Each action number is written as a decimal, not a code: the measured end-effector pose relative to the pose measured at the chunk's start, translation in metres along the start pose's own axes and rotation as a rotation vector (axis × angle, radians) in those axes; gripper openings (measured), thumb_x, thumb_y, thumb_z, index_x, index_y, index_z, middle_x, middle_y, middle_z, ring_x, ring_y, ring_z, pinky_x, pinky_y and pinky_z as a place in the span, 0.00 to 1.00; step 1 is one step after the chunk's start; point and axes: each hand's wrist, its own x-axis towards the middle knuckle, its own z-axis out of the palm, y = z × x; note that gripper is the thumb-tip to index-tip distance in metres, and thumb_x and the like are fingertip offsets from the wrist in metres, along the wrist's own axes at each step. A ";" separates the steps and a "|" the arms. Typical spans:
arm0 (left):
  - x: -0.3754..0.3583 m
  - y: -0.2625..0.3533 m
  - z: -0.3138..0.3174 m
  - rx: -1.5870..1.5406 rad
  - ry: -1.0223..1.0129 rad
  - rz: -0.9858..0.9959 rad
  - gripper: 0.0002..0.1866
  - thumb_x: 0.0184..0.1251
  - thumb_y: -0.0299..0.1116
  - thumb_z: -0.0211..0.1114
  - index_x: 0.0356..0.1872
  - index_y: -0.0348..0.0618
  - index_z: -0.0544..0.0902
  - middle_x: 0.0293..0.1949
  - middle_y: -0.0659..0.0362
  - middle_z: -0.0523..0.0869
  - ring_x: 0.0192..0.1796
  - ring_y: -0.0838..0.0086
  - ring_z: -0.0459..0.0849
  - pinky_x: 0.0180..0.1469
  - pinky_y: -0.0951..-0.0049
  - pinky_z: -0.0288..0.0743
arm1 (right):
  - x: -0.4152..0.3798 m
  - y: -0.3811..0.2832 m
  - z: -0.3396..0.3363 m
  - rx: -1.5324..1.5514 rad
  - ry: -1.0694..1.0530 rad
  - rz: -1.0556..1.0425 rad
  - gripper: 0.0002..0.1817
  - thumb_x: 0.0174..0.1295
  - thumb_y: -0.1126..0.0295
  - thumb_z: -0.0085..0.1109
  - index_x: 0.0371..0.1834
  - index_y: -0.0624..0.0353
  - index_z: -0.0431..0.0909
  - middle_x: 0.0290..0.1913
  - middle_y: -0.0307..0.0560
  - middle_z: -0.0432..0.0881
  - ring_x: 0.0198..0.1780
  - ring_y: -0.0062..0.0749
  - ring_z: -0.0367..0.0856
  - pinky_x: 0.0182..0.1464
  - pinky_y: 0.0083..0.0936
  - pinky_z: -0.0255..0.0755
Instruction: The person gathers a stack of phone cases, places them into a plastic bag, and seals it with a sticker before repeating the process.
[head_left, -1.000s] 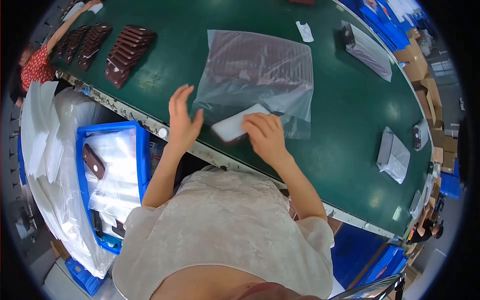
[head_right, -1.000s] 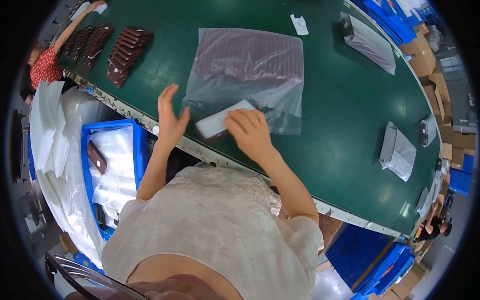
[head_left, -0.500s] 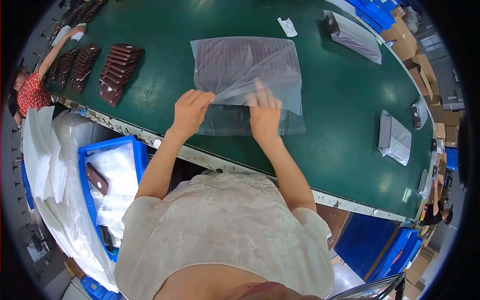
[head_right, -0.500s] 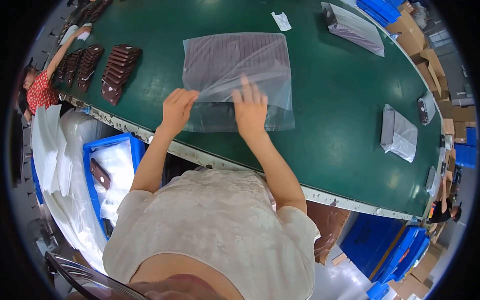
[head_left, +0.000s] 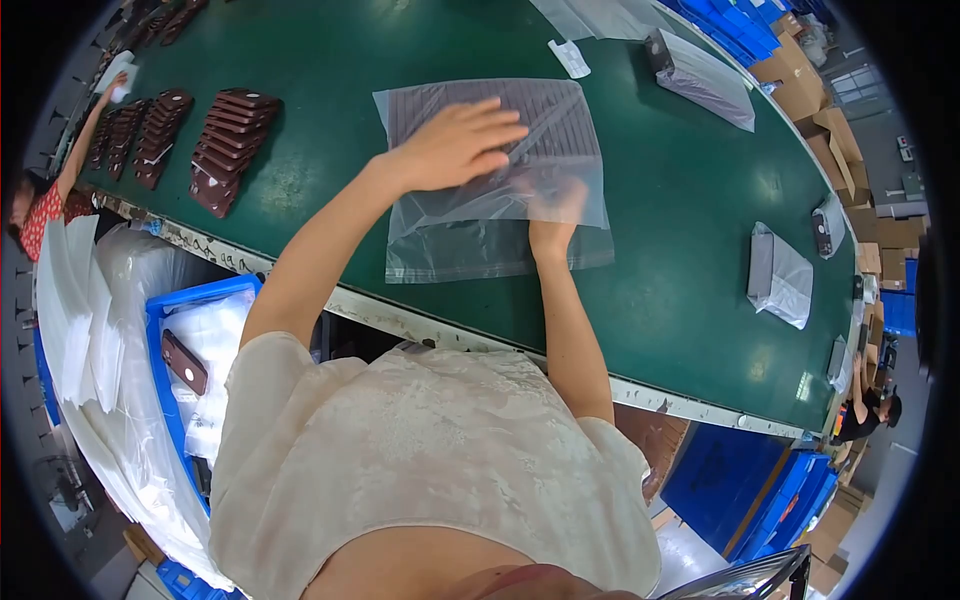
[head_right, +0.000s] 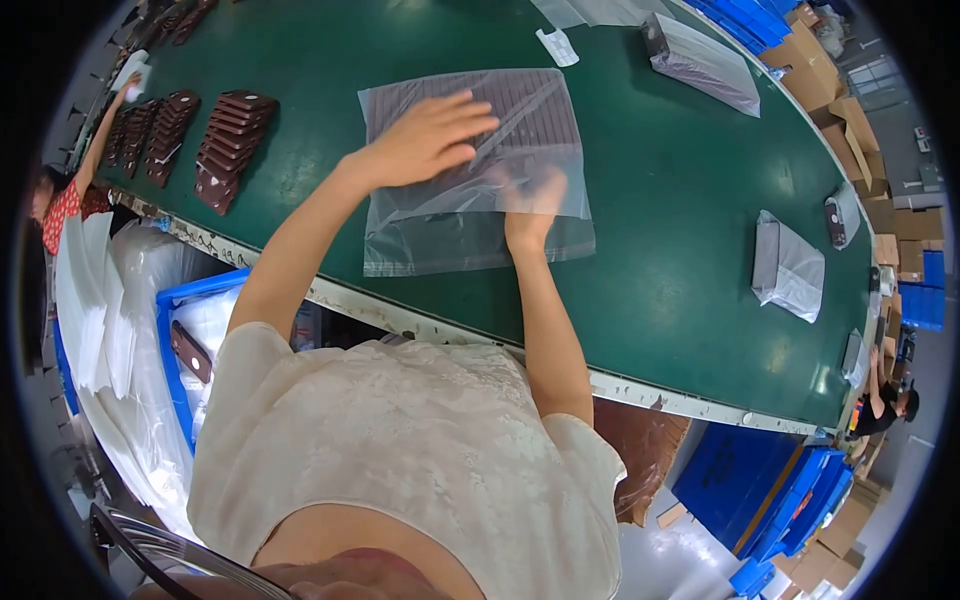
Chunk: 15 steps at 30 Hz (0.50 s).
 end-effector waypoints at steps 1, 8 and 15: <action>-0.001 0.001 0.008 -0.003 0.000 0.008 0.22 0.78 0.47 0.54 0.68 0.55 0.75 0.70 0.57 0.74 0.74 0.59 0.68 0.74 0.54 0.60 | 0.006 -0.013 -0.005 -0.072 -0.095 0.042 0.28 0.54 0.72 0.76 0.57 0.64 0.73 0.53 0.52 0.77 0.55 0.42 0.77 0.59 0.37 0.71; -0.015 0.028 0.023 0.274 -0.157 0.060 0.29 0.78 0.52 0.53 0.77 0.64 0.64 0.79 0.59 0.61 0.80 0.63 0.56 0.80 0.49 0.46 | -0.002 0.033 -0.012 -0.161 0.047 -0.021 0.31 0.58 0.68 0.74 0.61 0.66 0.69 0.54 0.51 0.77 0.53 0.40 0.78 0.59 0.34 0.73; -0.032 0.040 0.050 0.676 -0.074 0.221 0.30 0.74 0.42 0.53 0.77 0.54 0.64 0.80 0.61 0.58 0.82 0.69 0.52 0.82 0.56 0.43 | -0.016 0.049 -0.051 0.708 0.149 0.307 0.29 0.65 0.73 0.66 0.66 0.68 0.65 0.59 0.52 0.76 0.59 0.36 0.77 0.62 0.29 0.72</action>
